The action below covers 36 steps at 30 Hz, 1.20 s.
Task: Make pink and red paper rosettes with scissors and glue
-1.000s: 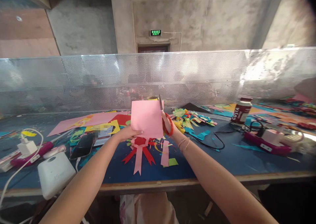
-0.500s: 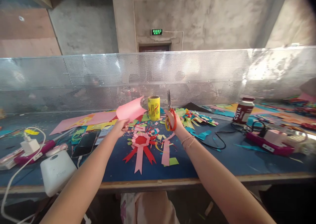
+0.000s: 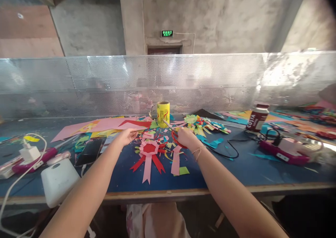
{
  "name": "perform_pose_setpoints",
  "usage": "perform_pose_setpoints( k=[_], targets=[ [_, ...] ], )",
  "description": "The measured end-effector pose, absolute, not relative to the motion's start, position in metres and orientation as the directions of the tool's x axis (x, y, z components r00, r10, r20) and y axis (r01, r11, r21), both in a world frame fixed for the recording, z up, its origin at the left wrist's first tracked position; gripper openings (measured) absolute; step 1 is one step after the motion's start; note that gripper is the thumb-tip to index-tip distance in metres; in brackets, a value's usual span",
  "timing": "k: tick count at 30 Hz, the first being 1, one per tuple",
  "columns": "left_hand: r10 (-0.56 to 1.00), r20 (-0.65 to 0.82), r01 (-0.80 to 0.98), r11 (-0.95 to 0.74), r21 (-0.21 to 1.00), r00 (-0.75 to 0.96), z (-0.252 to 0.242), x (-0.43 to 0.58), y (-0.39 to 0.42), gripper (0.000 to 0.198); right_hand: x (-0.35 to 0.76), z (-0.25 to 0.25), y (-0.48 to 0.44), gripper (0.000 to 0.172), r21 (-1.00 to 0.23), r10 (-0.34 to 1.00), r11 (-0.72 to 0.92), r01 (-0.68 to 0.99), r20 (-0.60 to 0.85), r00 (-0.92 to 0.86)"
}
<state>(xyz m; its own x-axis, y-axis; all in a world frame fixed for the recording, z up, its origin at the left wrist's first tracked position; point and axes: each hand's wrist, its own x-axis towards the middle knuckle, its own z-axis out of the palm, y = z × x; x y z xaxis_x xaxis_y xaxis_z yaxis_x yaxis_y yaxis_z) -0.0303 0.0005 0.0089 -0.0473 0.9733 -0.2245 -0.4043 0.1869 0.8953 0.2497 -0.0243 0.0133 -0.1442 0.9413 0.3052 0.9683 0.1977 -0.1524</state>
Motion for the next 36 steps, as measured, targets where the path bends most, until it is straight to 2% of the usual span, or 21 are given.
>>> perform_pose_setpoints(
  k=[4,9,15,19,21,23,28,30,31,32,34,36],
  targets=[
    [0.958,-0.286,-0.324,0.274,0.905,0.013,0.012,-0.025,-0.006,0.007,0.228,0.012,-0.04,0.026,0.002,0.948,0.23,0.973,0.226,-0.225],
    [0.967,-0.24,-0.363,0.196,0.911,-0.08,0.013,-0.023,-0.007,0.008,0.211,0.009,-0.051,0.034,0.089,0.928,0.305,0.948,0.196,-0.316],
    [0.964,-0.254,-0.366,0.206,0.907,-0.085,0.013,-0.023,-0.007,0.006,0.207,0.01,-0.054,0.04,0.142,0.91,0.352,0.925,0.178,-0.373],
    [0.968,-0.23,-0.363,0.178,0.915,-0.104,0.011,-0.023,-0.007,0.004,0.21,0.01,-0.051,0.044,0.138,0.907,0.337,0.932,0.217,-0.36],
    [0.971,-0.207,-0.354,0.152,0.923,-0.121,0.01,-0.023,-0.006,0.003,0.215,0.011,-0.046,0.048,0.069,0.916,0.295,0.953,0.265,-0.303],
    [0.975,-0.177,-0.343,0.122,0.932,-0.136,0.009,-0.023,-0.004,0.005,0.221,0.012,-0.038,0.046,-0.079,0.924,0.248,0.966,0.32,-0.211],
    [0.979,-0.129,-0.331,0.071,0.941,-0.156,0.007,-0.024,0.0,0.005,0.239,0.017,-0.01,0.022,-0.442,0.906,0.259,0.859,0.42,-0.056],
    [0.984,-0.115,-0.325,0.064,0.944,-0.14,0.007,-0.023,-0.001,0.005,0.24,0.017,-0.003,0.021,-0.726,0.903,0.339,0.599,0.43,0.011],
    [0.988,-0.105,-0.318,0.063,0.946,-0.116,0.008,-0.021,-0.002,0.004,0.239,0.017,-0.002,0.023,-0.841,0.907,0.381,0.384,0.42,0.02],
    [0.992,-0.093,-0.308,0.063,0.949,-0.084,0.009,-0.019,-0.004,0.003,0.237,0.017,-0.001,0.026,-0.903,0.914,0.401,0.155,0.407,0.008],
    [0.997,-0.072,-0.286,0.07,0.956,0.004,0.011,-0.013,-0.01,0.007,0.231,0.017,-0.004,0.028,-0.909,0.92,0.379,-0.176,0.391,-0.038],
    [0.995,-0.049,-0.285,0.071,0.956,0.085,0.014,-0.007,-0.016,0.014,0.224,0.017,-0.009,0.029,-0.894,0.93,0.326,-0.309,0.362,-0.066]
  ],
)
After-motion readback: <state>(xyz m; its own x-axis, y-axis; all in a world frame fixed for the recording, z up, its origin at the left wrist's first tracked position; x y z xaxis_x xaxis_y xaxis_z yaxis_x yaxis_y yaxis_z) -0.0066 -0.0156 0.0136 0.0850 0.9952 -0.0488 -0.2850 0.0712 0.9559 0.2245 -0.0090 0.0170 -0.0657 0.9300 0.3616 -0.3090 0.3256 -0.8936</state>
